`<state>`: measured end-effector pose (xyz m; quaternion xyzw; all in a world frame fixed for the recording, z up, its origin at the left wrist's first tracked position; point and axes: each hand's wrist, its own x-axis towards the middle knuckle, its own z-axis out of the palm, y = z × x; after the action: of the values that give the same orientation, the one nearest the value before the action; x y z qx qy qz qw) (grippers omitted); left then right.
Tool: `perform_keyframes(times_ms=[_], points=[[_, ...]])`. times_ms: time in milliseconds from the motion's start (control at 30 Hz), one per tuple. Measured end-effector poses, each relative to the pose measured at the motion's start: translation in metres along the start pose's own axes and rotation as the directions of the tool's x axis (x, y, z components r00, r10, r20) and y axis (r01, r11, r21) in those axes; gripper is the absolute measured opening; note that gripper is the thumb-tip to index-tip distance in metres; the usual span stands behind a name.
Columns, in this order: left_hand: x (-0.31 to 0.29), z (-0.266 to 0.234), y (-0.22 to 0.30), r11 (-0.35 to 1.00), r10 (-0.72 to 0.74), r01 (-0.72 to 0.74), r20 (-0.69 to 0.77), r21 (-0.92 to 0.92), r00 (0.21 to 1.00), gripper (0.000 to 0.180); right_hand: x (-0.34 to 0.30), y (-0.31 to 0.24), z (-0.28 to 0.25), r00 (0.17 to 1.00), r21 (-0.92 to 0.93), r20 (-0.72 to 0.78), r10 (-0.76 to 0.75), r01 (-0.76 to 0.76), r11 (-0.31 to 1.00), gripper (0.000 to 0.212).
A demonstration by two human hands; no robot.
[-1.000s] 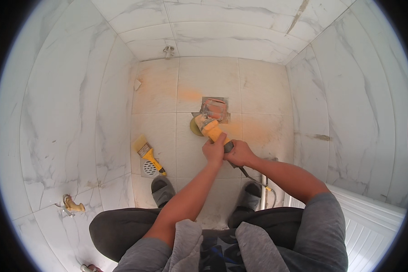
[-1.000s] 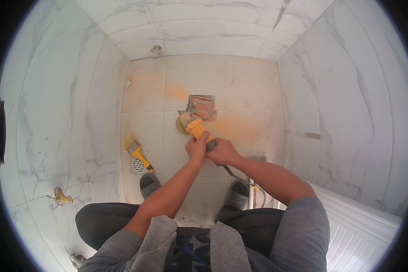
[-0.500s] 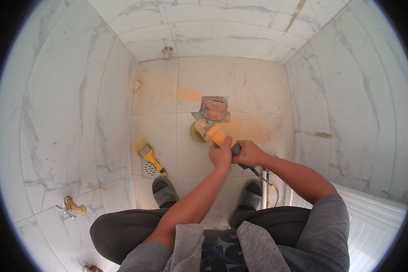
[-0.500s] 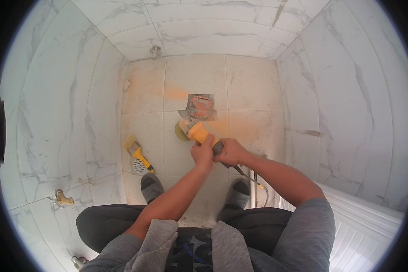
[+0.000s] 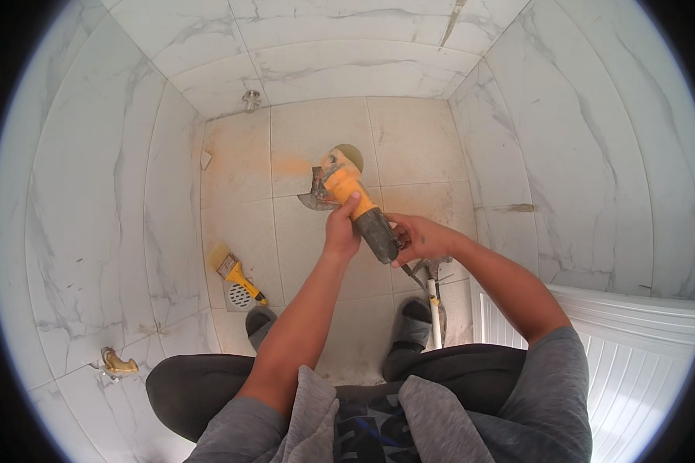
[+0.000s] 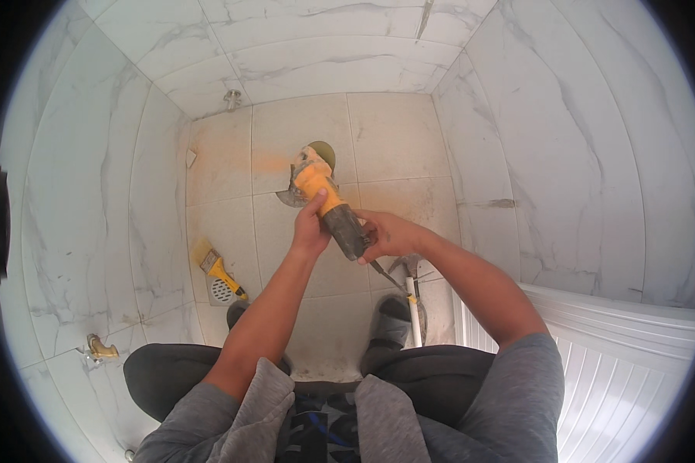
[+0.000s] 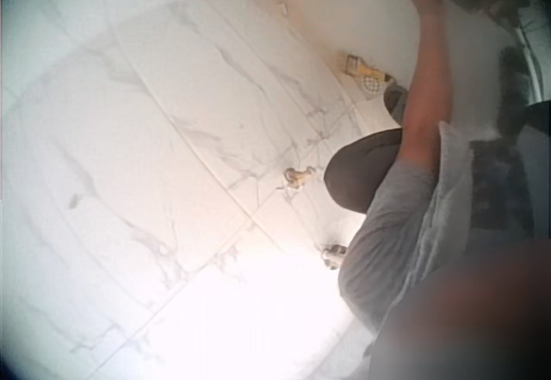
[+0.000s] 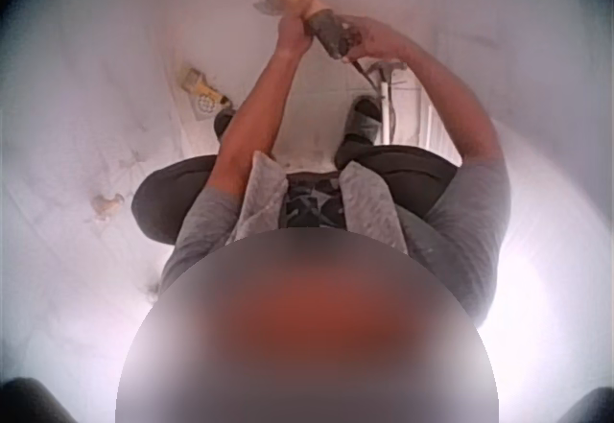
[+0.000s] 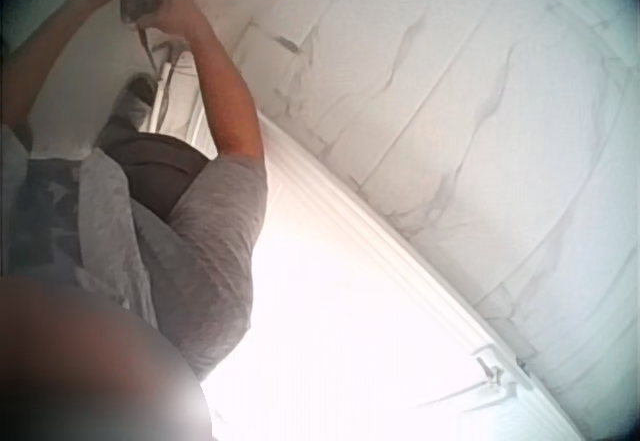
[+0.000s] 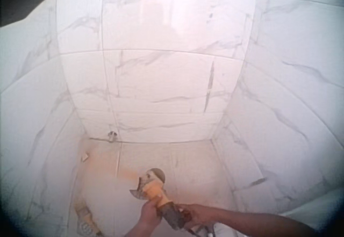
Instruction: The person sits on the shower floor and uses a yellow brush to sweep debris from a square cutout in the tile. They then use a hammer to tap a white pipe fitting into the opening. Finally, they use an angle grinder to smooth the edges of the cutout.
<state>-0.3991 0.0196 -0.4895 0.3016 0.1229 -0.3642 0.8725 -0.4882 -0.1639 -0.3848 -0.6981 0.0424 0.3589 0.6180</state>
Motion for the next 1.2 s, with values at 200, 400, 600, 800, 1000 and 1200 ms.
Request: perform_keyframes(times_ms=[200,400,600,800,1000,1200], points=[[0.004,0.005,-0.007,0.999,0.011,-0.015,0.13,0.03,0.991,0.037,-0.008,0.005,0.014,0.982,-0.053,-0.166,0.095,-0.105,0.993,0.109],[0.003,0.021,-0.012,0.993,-0.061,0.038,0.21,0.111,0.976,0.038,-0.016,0.004,0.002,0.999,-0.089,-0.023,0.042,-0.044,0.995,0.101],[0.007,0.025,-0.015,0.993,-0.114,0.115,0.393,0.019,0.912,0.043,-0.017,0.004,-0.018,0.98,0.546,0.0,0.197,-0.166,0.821,0.076],[0.032,0.032,0.005,0.847,-0.211,0.038,0.27,0.53,0.939,0.058,-0.001,0.0,-0.015,0.879,0.215,-0.443,0.175,-0.085,0.973,0.047],[0.051,-0.019,0.043,-0.029,0.457,0.188,-0.154,0.982,0.876,0.06,-0.004,0.011,-0.055,0.709,0.062,-0.687,0.16,-0.162,0.985,0.04],[0.068,-0.031,0.031,-0.482,0.5,0.293,-0.015,0.826,0.866,0.083,-0.008,0.037,-0.079,0.599,-0.095,-0.79,0.131,-0.33,0.939,0.057]])
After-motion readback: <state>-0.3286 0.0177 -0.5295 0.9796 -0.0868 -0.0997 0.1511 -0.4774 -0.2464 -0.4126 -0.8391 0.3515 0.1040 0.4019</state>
